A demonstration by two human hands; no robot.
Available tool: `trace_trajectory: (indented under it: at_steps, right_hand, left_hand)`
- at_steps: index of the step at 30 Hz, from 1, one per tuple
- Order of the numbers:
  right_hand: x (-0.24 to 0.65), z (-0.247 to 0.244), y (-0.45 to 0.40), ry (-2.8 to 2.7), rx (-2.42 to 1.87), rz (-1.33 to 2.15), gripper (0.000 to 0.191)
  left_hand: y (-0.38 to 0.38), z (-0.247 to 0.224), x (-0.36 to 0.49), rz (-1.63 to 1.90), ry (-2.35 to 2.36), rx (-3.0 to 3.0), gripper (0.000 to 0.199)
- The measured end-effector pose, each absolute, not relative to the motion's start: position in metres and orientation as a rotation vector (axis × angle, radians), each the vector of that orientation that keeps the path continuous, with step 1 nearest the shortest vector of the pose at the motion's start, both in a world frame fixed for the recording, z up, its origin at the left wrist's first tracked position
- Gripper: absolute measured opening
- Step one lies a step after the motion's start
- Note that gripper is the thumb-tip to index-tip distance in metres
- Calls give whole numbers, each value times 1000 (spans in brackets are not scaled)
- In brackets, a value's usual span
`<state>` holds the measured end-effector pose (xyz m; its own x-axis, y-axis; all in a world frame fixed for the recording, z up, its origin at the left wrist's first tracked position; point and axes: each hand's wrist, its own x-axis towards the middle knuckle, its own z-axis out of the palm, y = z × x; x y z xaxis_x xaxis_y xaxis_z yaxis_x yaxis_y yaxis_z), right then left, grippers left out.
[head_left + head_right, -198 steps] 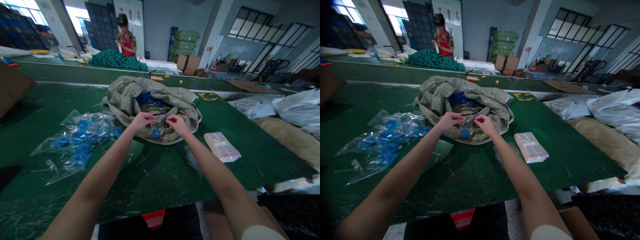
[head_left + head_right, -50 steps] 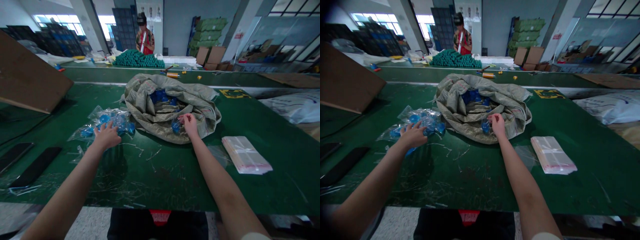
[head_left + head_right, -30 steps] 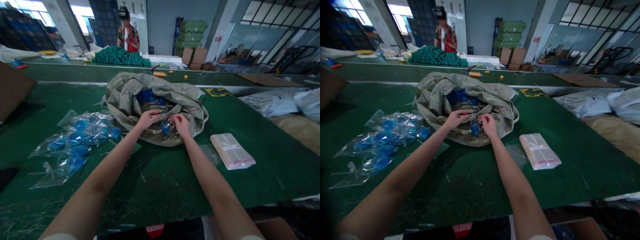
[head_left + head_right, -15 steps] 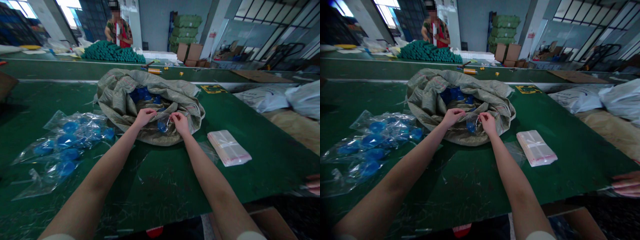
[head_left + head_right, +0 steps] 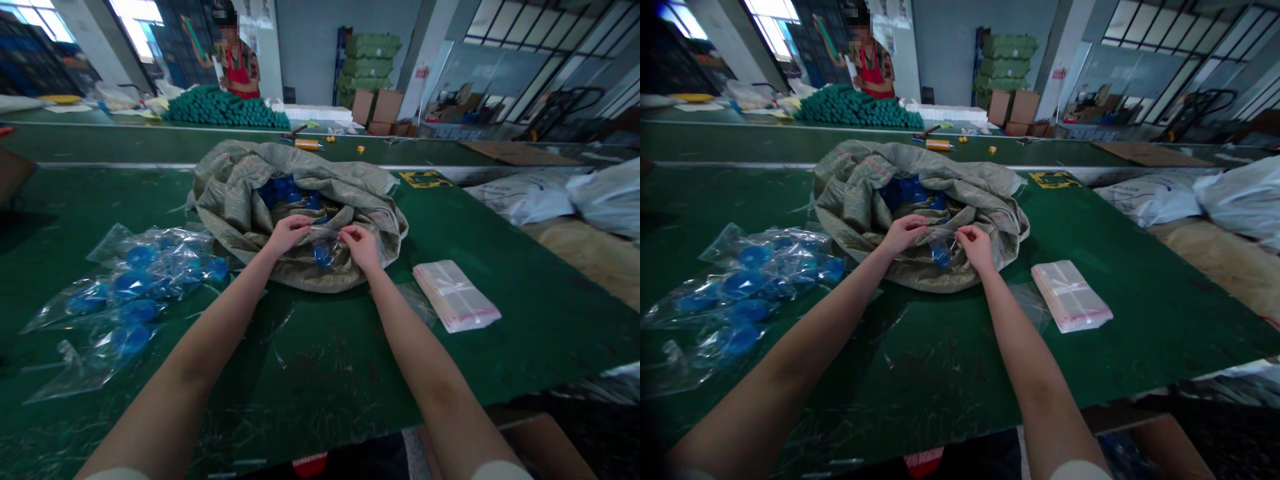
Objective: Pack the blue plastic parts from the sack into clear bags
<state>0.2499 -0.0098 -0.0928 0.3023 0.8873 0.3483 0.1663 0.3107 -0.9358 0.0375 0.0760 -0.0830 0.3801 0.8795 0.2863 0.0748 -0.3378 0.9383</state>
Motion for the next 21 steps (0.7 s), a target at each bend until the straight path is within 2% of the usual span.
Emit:
trace_trajectory:
  at_steps: [2,9,14,17,21]
  right_hand:
    - [250,-91,-10,-1182,-1152,663,25]
    - [252,-90,-11,-1209,-1101,679,22]
    - [255,-93,-8,-1190,-1137,698,37]
    - [257,-94,-7,-1195,-1155,709,40]
    - [258,-94,-7,-1203,-1158,704,31]
  left_hand:
    - [77,-82,35,1020,806,1681,46]
    - [77,-80,32,962,799,1629,45]
    - [80,-83,33,950,822,1611,57]
    - [81,-84,33,936,835,1633,52]
    - [79,-81,33,970,845,1683,41]
